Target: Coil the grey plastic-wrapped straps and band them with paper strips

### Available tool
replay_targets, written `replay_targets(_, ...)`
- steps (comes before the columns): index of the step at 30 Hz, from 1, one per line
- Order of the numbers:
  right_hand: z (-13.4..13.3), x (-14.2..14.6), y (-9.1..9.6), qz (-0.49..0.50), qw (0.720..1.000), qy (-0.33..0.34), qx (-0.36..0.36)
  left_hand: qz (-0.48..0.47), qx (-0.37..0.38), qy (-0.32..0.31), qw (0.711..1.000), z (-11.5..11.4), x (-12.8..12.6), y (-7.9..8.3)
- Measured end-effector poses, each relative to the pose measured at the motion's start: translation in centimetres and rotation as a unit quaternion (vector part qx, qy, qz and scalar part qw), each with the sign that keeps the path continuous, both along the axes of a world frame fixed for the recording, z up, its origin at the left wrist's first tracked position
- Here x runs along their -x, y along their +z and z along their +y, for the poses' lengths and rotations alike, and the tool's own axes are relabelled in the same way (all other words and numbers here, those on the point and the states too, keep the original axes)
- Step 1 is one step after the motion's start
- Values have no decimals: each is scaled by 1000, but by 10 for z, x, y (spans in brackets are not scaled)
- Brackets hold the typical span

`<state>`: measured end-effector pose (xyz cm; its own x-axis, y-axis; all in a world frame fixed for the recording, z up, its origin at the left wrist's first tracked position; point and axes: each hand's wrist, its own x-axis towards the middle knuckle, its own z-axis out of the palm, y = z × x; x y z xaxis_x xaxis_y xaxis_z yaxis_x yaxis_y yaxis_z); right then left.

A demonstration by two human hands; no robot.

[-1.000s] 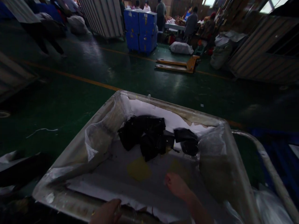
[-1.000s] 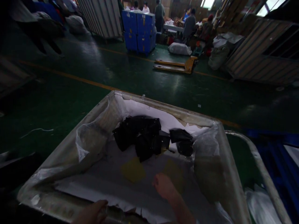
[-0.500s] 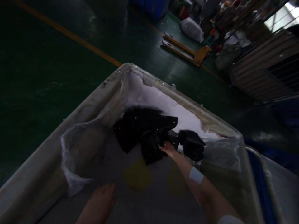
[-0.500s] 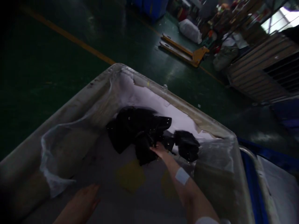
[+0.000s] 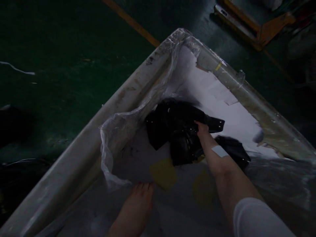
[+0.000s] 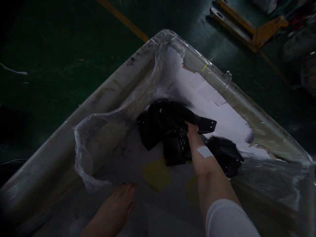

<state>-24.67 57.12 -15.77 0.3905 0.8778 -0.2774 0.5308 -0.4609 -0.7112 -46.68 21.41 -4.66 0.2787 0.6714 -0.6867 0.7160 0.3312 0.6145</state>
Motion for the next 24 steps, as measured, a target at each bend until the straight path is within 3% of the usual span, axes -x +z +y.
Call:
replay_targets(3, -36, 6, 23, -17, 999, 28, -1, 3, -36, 45, 998, 2, 0, -8)
replay_targets(5, -75, 8, 45, -40, 994, 105, 6, 22, -88, 82, 992, 2, -1, -17)
replay_targets(7, -122, 11, 68, -102, 938, 328, 57, 47, -163, 112, 979, 0, -4, -25)
replay_targets(9, -168, 17, 86, -86, 859, 491, 117, 69, -231, 127, 962, -3, -7, -31)
replay_targets(11, -204, 23, 99, -27, 810, 561, 169, 72, -276, 122, 951, -6, -10, -34)
replay_targets(13, -224, 28, 105, 55, 799, 562, 207, 52, -289, 124, 948, -8, -12, -32)
replay_targets(17, -215, 28, 97, 210, 779, 516, 288, -2, -220, 183, 958, -5, -2, -22)
replay_targets(18, -204, 28, 92, 229, 756, 522, 322, -7, -186, 202, 961, -2, 3, -21)
replay_targets(21, -156, 36, 64, 232, 636, 602, 424, -8, -100, 242, 965, 0, 19, -24)
replay_targets(22, -137, 43, 51, 191, 620, 631, 426, -7, -88, 245, 966, -2, 22, -28)
replay_targets(23, -117, 52, 38, 125, 636, 649, 399, -3, -86, 243, 966, -5, 24, -32)
replay_targets(24, -96, 63, 23, 26, 683, 645, 342, 2, -92, 234, 968, -8, 25, -36)
